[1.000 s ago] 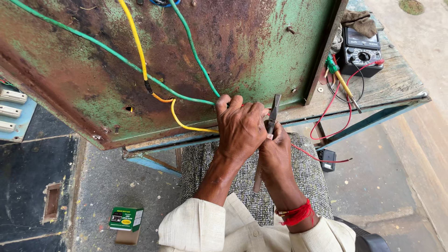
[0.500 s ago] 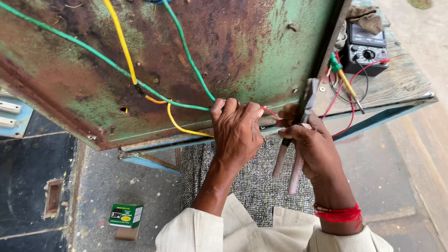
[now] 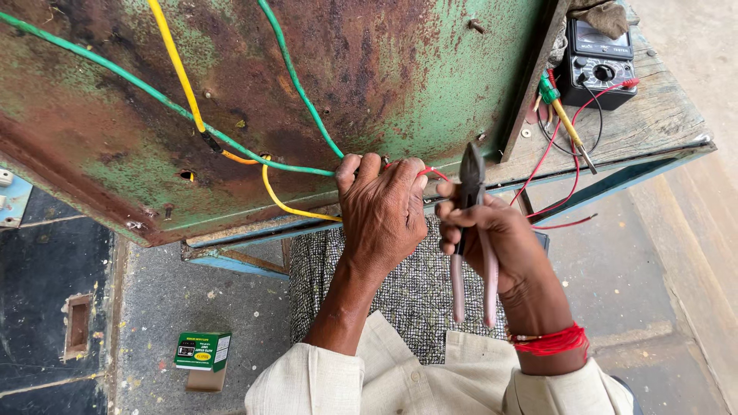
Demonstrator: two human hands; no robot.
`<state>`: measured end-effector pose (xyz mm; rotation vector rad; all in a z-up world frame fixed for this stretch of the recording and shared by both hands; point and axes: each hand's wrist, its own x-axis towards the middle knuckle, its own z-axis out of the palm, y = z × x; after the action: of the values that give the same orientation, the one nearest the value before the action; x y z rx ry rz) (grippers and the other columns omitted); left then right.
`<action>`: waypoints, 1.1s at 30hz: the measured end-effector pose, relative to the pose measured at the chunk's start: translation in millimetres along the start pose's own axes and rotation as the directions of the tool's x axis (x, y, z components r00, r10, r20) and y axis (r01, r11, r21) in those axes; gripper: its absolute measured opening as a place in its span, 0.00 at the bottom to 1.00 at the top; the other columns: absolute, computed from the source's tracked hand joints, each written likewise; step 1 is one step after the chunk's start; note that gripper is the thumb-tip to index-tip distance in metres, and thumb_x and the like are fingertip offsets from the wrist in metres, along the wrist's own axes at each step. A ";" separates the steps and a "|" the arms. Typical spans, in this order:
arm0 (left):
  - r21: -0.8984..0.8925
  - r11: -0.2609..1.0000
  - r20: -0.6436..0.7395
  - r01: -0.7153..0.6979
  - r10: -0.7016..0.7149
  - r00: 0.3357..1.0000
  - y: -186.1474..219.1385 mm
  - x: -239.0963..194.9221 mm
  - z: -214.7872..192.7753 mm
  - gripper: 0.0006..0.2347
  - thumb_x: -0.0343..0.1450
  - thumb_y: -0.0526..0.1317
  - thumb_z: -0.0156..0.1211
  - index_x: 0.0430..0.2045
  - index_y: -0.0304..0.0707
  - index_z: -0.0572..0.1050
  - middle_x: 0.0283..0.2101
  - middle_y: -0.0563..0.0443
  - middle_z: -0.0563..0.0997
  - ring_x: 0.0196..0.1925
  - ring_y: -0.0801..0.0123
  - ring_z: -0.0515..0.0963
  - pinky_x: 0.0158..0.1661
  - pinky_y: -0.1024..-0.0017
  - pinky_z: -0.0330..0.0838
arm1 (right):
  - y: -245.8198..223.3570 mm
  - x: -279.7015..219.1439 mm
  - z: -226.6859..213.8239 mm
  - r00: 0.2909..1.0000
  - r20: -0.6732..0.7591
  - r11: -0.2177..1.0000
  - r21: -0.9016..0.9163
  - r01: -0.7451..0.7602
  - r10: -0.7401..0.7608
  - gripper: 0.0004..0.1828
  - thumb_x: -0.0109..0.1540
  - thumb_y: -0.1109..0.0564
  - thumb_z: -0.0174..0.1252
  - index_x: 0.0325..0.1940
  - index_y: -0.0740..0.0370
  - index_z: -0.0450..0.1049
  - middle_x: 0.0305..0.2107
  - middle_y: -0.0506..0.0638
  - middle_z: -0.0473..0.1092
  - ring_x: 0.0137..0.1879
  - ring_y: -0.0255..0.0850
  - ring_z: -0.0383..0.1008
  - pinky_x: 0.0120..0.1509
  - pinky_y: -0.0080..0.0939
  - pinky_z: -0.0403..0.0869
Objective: The person repairs an electrical panel by using a screwdriver to tighten terminals on a control unit, then uses pliers to strip and trim wires on the underside of a metal panel before connecting them.
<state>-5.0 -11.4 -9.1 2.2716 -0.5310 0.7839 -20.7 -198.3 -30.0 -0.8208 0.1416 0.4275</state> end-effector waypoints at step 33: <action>0.023 0.999 0.042 -0.023 0.022 0.999 4.0 2.6 -3.9 0.03 0.71 0.36 0.59 0.35 0.41 0.75 0.35 0.53 0.83 0.40 0.58 0.73 0.55 0.56 0.56 | -121.8 96.3 -71.0 0.851 -0.201 -0.060 -0.963 -0.262 -0.484 0.22 0.57 0.53 0.66 0.50 0.69 0.75 0.37 0.65 0.76 0.43 0.51 0.78 0.49 0.50 0.74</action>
<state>-6.7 -11.9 -3.2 2.3121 -0.5706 0.7589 120.9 -293.6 -22.9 -2.5600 0.2411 -0.0004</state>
